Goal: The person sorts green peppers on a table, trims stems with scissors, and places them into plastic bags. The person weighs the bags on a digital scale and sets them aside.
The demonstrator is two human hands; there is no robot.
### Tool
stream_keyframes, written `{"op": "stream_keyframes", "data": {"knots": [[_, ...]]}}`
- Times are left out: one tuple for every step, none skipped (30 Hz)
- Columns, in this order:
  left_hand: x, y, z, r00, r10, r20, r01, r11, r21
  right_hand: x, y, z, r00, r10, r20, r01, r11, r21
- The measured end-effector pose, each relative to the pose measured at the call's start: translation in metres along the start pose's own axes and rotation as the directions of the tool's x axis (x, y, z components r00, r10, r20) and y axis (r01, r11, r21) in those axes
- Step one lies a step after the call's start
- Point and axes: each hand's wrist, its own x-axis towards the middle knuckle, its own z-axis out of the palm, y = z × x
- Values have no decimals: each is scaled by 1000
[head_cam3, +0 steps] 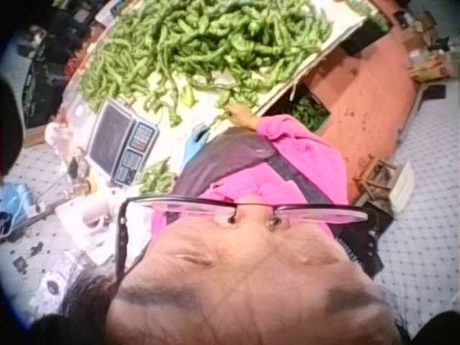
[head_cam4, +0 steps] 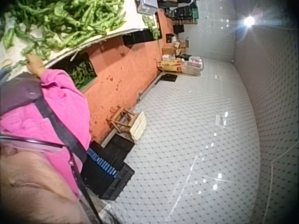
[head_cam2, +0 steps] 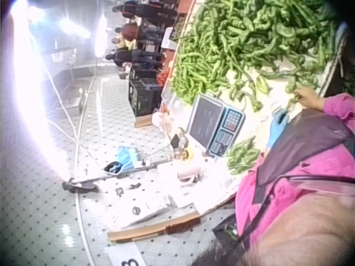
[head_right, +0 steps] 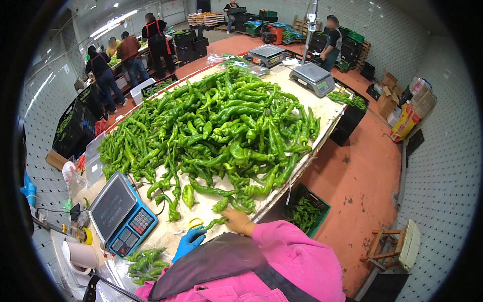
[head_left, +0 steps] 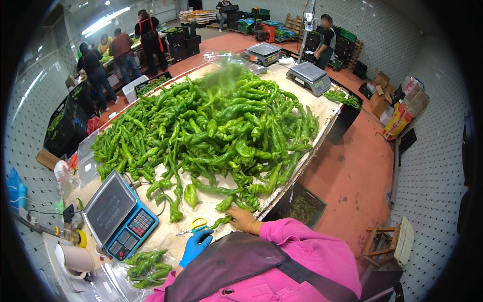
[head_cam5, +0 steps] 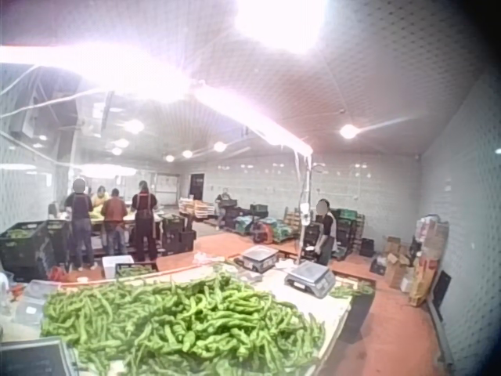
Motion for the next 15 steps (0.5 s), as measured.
{"op": "stream_keyframes", "data": {"knots": [[0,-1,-1,1000,-18,-15,18,1000,7,3,-5,-9,1000,-22,-21,24,992,121],[0,-2,-2,1000,-17,-19,18,1000,20,8,-9,-21,1000,13,-1,-12,976,219],[0,-2,-3,1000,-14,-21,15,999,34,15,-14,-38,992,101,76,-119,947,300],[1,-3,-3,1000,-10,-27,11,999,39,27,-11,-63,994,42,-104,-3,936,352],[1,-4,-4,999,-9,-32,10,999,43,39,0,-99,987,85,-136,-57,979,195],[1,-5,-3,999,-17,-32,19,998,54,60,13,-137,884,-69,-462,160,974,161],[2,-7,-3,1000,1,-23,0,999,40,77,32,-183,778,-66,-625,150,985,82],[1,-7,-4,1000,10,-13,-10,999,34,82,51,-230,796,101,-597,6,985,175],[2,-8,-4,1000,22,-7,-22,999,28,94,69,-276,745,210,-633,-91,972,216],[1,-9,-4,1000,27,-9,-27,999,29,101,84,-319,657,310,-688,-314,941,124],[1,-9,-5,999,36,-14,-35,999,30,102,96,-354,558,313,-769,-397,914,83],[1,-9,-6,999,46,-21,-45,999,30,101,105,-386,526,329,-784,-405,908,109],[1,-8,-6,998,60,-18,-59,998,33,101,112,-417,496,378,-782,-526,847,76],[1,-8,-7,997,72,-16,-72,997,35,97,116,-440,495,346,-797,-507,860,58],[1,-8,-7,997,74,-12,-73,997,28,98,119,-463,460,368,-808,-570,820,49]]}}
